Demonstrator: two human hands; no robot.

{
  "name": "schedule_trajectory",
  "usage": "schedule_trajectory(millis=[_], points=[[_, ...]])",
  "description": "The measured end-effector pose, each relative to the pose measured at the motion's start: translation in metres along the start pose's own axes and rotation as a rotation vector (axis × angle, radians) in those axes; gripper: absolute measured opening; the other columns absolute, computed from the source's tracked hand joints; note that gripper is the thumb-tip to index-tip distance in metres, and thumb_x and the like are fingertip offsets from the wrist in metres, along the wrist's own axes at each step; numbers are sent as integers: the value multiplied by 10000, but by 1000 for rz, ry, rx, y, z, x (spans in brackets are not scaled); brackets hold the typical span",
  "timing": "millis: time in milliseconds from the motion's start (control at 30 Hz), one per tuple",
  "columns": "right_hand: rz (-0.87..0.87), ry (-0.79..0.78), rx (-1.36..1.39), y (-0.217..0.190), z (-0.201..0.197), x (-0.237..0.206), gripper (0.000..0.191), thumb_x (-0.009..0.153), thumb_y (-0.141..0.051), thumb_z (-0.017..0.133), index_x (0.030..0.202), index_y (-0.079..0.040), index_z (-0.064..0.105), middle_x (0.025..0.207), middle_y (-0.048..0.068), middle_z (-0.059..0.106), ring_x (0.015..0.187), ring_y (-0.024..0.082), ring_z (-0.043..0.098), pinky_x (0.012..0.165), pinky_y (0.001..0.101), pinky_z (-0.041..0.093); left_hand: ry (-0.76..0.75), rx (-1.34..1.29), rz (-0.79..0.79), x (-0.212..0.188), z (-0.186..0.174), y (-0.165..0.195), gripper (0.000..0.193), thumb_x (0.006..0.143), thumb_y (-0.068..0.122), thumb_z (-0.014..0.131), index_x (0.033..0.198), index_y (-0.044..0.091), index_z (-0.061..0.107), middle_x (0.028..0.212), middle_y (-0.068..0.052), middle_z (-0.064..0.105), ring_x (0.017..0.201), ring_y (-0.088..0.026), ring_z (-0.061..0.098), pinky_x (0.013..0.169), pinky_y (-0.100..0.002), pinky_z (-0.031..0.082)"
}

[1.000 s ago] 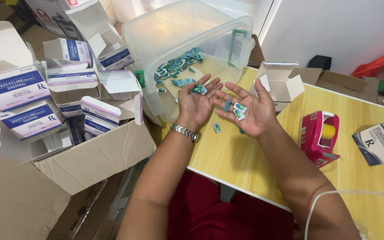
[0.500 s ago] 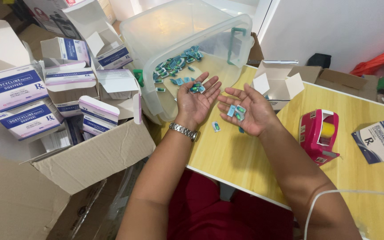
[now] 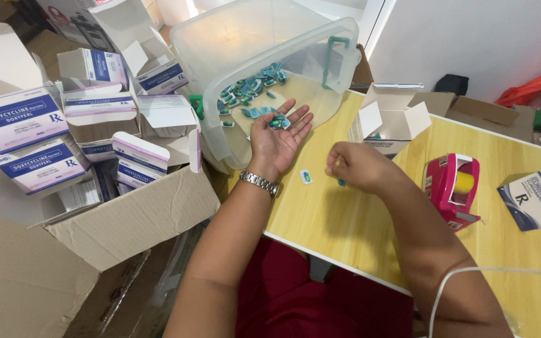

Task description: The person sorts small blue blister strips from a plastic bin onto a table, then places them into small white cardboard boxes. The person occasionally closes a box and uses a pink tape dispenser to seal it before moving to the next box.

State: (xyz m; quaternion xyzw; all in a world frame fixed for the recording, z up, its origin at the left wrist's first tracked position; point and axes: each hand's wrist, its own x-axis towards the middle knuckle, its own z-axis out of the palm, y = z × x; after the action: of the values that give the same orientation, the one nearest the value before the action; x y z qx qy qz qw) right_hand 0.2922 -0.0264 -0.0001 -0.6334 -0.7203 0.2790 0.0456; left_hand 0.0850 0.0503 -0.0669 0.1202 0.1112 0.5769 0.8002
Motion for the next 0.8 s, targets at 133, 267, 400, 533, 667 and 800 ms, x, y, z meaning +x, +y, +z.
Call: schedule_trajectory(millis=[133, 267, 400, 533, 667, 800], points=[[111, 12, -348, -18, 8, -13, 445, 869, -362, 772, 1164, -82, 591, 1072, 142, 712, 1056, 325, 676, 879, 450, 524, 10, 2, -5, -2, 2, 0, 581, 932, 296, 389, 1418, -3, 497, 1415, -305, 542, 1367, -462, 497, 1160, -518, 409], [96, 59, -317, -26, 12, -11, 367, 900, -277, 705, 1175, -69, 575, 1090, 156, 710, 1084, 353, 674, 902, 478, 533, 4, 17, -3, -3, 4, 1, 585, 921, 271, 392, 1430, 1, 492, 1437, -306, 527, 1374, -463, 490, 1165, -519, 406], [-162, 302, -122, -35, 26, -10, 308, 899, -163, 620, 1199, -98, 604, 1127, 170, 696, 1059, 381, 674, 905, 490, 535, -2, -8, -11, -2, 5, 1, 570, 906, 227, 404, 1434, 28, 485, 1450, -303, 510, 1374, -464, 486, 1156, -536, 415], [-98, 239, -129, -48, 48, -13, 221, 999, -212, 554, 1199, -123, 587, 1139, 170, 622, 984, 398, 665, 854, 511, 535, 38, -23, -8, -3, 5, 0, 551, 972, 298, 392, 1462, 57, 462, 1446, -302, 500, 1376, -451, 479, 1150, -529, 431], [-116, 221, -132, -56, 58, -9, 373, 937, -353, 634, 1143, -56, 540, 1149, 194, 548, 954, 413, 646, 813, 508, 538, -29, -83, -29, -4, 6, 1, 602, 1050, 443, 344, 1483, 32, 425, 1468, -314, 474, 1376, -467, 466, 1135, -532, 429], [-107, 175, -122, -56, 62, -6, 261, 998, -308, 584, 1117, -77, 576, 1154, 169, 571, 975, 397, 650, 859, 494, 537, -181, -70, -60, -6, 8, 1, 610, 1073, 431, 291, 1549, 59, 383, 1550, -274, 438, 1428, -462, 430, 1170, -512, 399]])
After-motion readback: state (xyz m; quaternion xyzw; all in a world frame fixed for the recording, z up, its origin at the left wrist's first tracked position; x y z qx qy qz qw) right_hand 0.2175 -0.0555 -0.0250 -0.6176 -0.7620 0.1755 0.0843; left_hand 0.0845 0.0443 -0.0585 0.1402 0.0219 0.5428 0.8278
